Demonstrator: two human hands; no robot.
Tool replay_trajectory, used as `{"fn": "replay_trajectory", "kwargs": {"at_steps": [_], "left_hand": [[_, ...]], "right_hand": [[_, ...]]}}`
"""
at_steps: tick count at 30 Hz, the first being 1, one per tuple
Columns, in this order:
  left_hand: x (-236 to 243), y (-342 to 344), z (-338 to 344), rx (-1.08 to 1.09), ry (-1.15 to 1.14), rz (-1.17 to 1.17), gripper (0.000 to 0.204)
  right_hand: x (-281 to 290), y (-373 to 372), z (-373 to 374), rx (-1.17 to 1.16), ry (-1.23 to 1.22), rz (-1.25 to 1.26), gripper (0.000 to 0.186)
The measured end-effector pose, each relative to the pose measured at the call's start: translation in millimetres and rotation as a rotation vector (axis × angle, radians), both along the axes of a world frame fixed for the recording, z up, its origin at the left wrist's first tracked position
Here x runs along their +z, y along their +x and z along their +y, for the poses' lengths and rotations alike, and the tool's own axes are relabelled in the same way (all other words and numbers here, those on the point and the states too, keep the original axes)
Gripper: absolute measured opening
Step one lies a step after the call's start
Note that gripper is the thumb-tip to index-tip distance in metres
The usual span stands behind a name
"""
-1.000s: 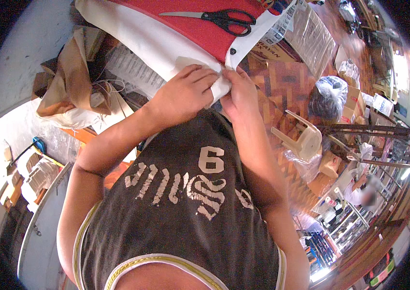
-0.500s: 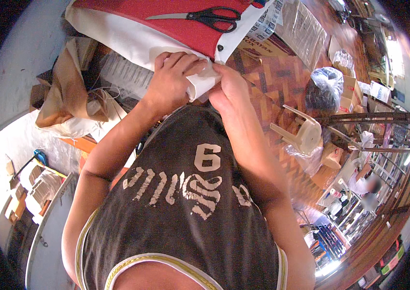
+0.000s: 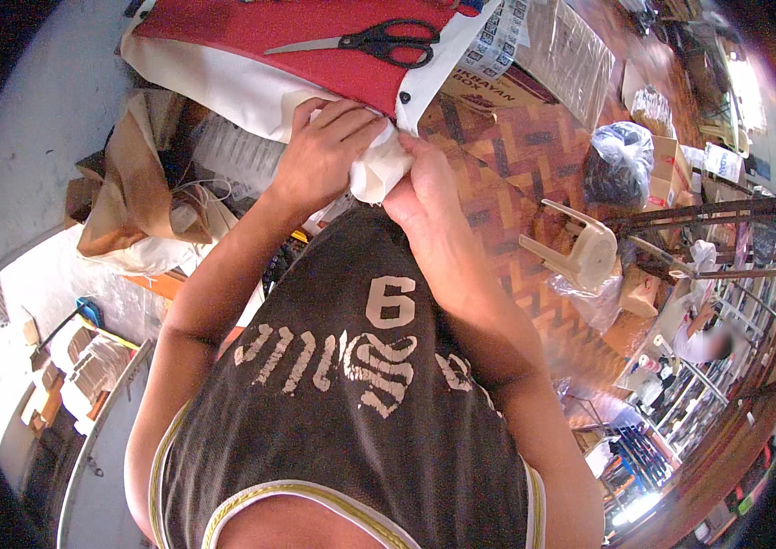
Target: The person uses scissors to trim a white fabric strip on a red and white bag, then folds the edge and uses a handheld rivet tool to attach metal rivets along the strip. The person repeats folding and riveting along the bag edge.
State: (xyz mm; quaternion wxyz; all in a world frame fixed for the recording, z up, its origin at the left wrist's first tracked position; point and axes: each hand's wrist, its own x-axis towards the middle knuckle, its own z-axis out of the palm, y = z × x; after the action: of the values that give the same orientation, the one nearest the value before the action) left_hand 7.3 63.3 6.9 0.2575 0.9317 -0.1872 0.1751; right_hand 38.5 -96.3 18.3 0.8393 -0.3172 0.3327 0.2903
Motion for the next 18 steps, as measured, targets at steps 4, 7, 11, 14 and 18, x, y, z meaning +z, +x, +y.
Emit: {"fn": "replay_trajectory", "kwargs": {"at_steps": [4,7,11,14,18], "left_hand": [[0.9,0.5,-0.5,-0.007,0.022,0.012,0.04],[0.5,0.5,-0.2,-0.028,0.069,0.021,0.039],[-1.8,1.9,-1.4,-0.011,0.024,-0.014,0.039],[0.1,4.1,-3.2,0.002,0.016,-0.024,0.038],[3.0,5.1,-2.8,-0.015,0.029,-0.005,0.037]], "right_hand": [[-1.9,-0.9,-2.9,0.006,0.01,-0.005,0.036],[6.0,-4.3,-2.2,-0.001,-0.012,-0.001,0.036],[5.8,-3.8,-2.1,-0.02,0.002,0.006,0.036],[6.8,-3.9,-2.1,-0.048,0.053,0.03,0.036],[-1.9,-4.7,-5.3,-0.06,0.121,0.016,0.037]]}}
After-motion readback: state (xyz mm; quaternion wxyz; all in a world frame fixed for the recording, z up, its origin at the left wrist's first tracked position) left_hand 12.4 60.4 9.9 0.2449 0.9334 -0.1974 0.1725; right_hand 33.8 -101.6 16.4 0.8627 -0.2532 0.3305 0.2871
